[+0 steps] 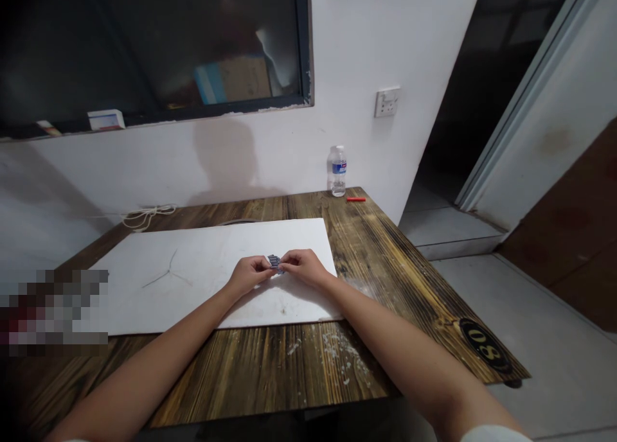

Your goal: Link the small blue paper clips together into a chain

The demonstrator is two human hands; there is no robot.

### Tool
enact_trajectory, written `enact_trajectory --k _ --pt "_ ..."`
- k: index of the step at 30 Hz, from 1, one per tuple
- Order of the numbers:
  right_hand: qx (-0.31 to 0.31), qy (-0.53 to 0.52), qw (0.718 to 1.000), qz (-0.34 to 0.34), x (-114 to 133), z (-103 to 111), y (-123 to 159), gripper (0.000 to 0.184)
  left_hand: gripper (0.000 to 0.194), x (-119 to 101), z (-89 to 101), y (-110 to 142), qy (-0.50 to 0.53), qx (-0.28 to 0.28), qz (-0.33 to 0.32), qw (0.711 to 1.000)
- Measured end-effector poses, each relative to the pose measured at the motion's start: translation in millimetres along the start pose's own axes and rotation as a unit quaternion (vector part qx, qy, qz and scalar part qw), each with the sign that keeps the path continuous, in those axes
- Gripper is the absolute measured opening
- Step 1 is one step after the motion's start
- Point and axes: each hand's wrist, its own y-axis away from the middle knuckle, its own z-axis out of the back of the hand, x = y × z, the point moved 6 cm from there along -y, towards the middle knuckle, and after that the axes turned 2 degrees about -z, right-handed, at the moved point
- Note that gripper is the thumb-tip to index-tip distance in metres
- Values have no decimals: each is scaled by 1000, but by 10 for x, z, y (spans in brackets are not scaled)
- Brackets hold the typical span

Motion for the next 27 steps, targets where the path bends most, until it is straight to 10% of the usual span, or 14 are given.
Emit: enact_trajectory --k 17,27 --pt "2 12 1000 4 67 10 19 25 36 -7 36 -17 -1 -33 6 999" --pt "-32 10 999 -3 14 40 15 23 27 -252 153 19 -176 -106 -103 973"
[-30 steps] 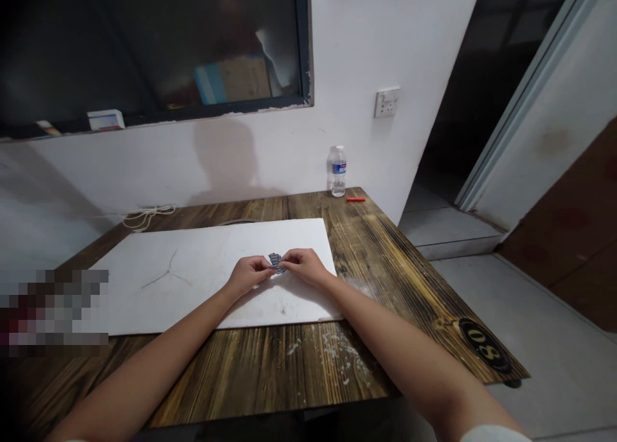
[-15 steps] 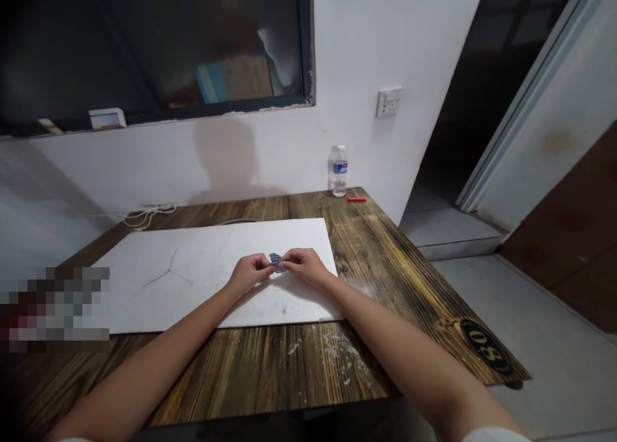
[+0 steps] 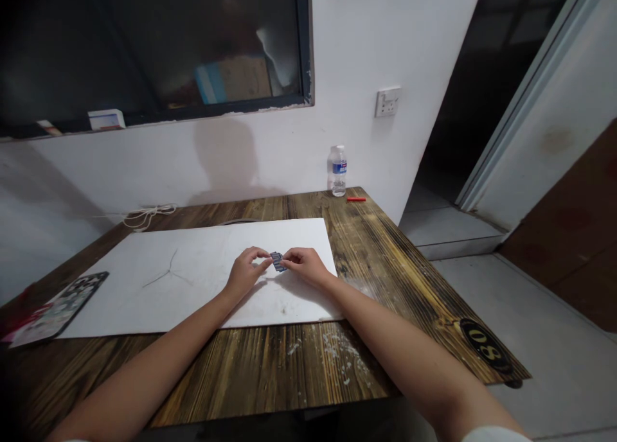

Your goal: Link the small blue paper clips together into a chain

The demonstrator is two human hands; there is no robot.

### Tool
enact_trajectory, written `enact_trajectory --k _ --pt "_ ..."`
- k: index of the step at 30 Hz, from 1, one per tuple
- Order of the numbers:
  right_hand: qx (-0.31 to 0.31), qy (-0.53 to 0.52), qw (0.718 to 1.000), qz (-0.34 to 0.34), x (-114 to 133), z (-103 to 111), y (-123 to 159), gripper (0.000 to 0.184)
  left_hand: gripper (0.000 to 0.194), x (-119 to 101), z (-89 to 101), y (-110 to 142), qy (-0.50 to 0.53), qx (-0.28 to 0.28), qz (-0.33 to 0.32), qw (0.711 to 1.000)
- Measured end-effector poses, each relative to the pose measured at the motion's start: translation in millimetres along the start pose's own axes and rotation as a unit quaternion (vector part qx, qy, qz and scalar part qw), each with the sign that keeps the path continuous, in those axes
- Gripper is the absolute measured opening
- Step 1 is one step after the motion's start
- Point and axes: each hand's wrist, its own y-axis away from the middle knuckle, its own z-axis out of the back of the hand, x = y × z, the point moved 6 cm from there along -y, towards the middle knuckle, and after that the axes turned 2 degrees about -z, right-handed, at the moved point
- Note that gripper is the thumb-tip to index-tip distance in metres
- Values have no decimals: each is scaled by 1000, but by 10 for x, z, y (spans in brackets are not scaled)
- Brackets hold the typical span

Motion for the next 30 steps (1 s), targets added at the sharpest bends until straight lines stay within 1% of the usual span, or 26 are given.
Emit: enact_trajectory --k 1,3,5,6,7,9,11,13,15,17,21,24,27,30 --pt "-8 -6 1000 -3 -13 8 -4 23 27 -11 30 1 -45 -22 -4 999" --pt "-19 -16 1000 -9 -29 22 -9 23 30 17 59 19 -150 -53 17 987" --pt "-23 -21 999 -14 -35 27 -12 24 42 99 41 49 -251 -54 58 965" --pt "-24 -23 999 -16 -38 27 -13 24 50 154 15 65 -290 -40 81 953" --pt "-24 -25 999 -18 -42 27 -14 25 56 213 -25 79 -317 -14 100 943" --pt "-25 -27 999 -19 -57 26 -17 26 62 317 -107 100 -343 47 123 930" --pt "-28 -26 999 -17 -74 28 -22 26 63 375 -154 106 -353 89 128 922" --pt "-30 -22 999 -17 -88 30 -27 26 62 382 -156 96 -359 102 119 920" --pt "-32 -19 999 -20 -94 34 -29 26 58 349 -146 77 -353 105 97 925" --pt "-34 -22 999 -22 -87 39 -29 26 51 290 -148 59 -333 110 60 935" --pt "-37 -31 999 -25 -69 46 -26 26 35 156 -169 35 -263 117 -19 957" --pt "-38 -24 999 -27 -68 49 -27 27 29 86 -177 25 -220 115 -59 967" --pt "-40 -24 999 -28 -66 51 -29 27 27 34 -180 21 -195 117 -85 970" --pt "-39 -34 998 -29 -57 52 -26 27 28 16 -167 23 -206 104 -79 970"
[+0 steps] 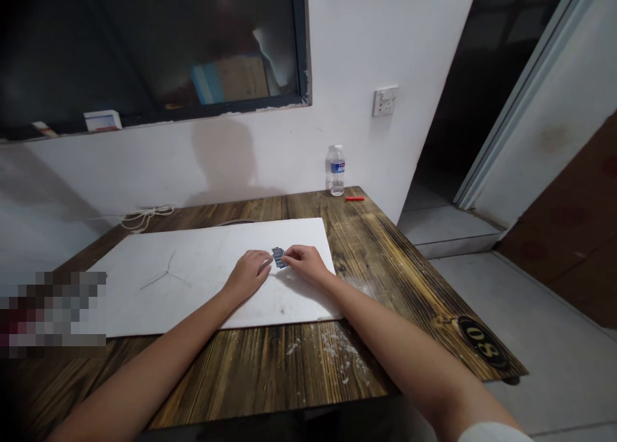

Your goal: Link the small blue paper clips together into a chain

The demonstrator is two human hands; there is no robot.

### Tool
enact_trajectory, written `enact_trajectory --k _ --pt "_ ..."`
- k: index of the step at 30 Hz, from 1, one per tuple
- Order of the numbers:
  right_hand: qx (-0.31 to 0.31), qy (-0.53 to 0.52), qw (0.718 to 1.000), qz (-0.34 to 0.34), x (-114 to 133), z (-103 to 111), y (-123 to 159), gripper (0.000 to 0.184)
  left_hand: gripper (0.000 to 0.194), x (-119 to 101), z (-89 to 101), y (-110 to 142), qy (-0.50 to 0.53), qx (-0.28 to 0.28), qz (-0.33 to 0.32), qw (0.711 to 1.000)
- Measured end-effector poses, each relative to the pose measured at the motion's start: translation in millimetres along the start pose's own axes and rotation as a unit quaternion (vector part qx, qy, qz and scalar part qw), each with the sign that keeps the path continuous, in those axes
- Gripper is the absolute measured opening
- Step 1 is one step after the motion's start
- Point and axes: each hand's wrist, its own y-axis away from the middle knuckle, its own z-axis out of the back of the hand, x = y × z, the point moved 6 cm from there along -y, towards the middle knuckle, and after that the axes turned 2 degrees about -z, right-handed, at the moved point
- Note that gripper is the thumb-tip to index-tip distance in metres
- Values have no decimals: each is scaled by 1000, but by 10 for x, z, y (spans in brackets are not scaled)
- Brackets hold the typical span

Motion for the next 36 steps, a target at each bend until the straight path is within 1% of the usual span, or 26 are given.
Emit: enact_trajectory --k 2,4,7,9,16,20,25,29,33,36 --pt "1 -4 1000 0 9 1 4 27 36 17 10 12 -30 -15 25 999" --pt "1 -3 1000 2 18 3 7 27 46 63 -15 31 -61 -9 64 996" --pt "-2 -7 1000 -3 14 8 7 28 54 159 -115 66 -76 48 124 988" --pt "-3 -18 1000 -10 -2 8 2 29 55 188 -156 74 -74 70 133 986" --pt "-16 -54 998 -25 -44 19 -16 30 48 122 -87 40 -72 47 84 993" --pt "-20 -85 995 -39 -56 23 -21 32 36 44 -41 25 -58 43 61 996" --pt "-36 -121 990 -58 -79 46 -34 34 21 -67 14 4 -36 36 6 999" --pt "-48 -148 985 -68 -101 63 -47 35 19 -106 32 0 -31 28 -36 998" --pt "-61 -150 984 -78 -112 84 -48 34 16 -129 30 13 -21 23 -61 998" --pt "-66 -155 982 -81 -109 93 -48 32 18 -161 28 27 -25 21 -77 997"
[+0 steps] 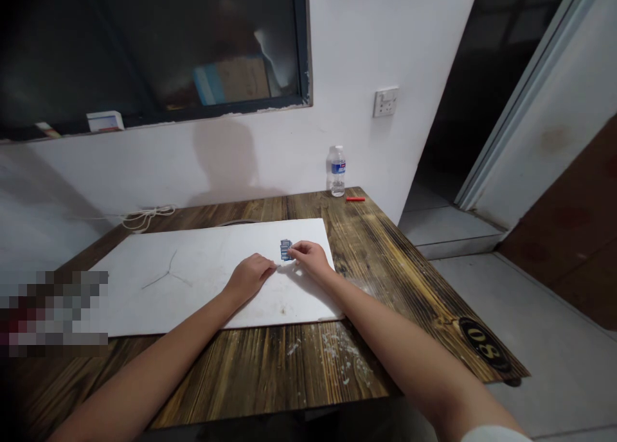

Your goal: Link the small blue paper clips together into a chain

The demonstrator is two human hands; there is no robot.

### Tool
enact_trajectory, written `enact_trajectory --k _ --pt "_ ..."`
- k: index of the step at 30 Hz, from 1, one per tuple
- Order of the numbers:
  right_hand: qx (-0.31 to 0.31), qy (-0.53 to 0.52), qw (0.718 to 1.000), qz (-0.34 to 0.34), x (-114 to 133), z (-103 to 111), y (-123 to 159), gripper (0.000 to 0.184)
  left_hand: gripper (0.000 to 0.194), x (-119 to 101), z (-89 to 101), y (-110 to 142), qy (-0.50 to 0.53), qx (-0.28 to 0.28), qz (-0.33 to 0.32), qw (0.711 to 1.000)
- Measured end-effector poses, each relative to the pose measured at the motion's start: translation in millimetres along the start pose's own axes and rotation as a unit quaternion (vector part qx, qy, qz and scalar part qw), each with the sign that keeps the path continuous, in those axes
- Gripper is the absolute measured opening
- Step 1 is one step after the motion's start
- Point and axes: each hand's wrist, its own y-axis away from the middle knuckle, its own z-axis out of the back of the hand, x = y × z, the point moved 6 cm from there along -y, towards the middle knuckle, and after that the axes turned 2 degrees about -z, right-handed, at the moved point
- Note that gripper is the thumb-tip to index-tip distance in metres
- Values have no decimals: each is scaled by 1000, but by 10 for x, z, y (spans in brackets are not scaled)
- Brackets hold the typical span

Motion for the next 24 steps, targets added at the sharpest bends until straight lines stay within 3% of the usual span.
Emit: enact_trajectory --k 9,24 --pt "-29 -78 996 -12 -7 65 -19 27 21 -48 -19 17 -63 6 -21 998" --pt "-40 -95 995 -14 -66 96 -46 27 23 -38 -59 32 -89 32 -21 995"
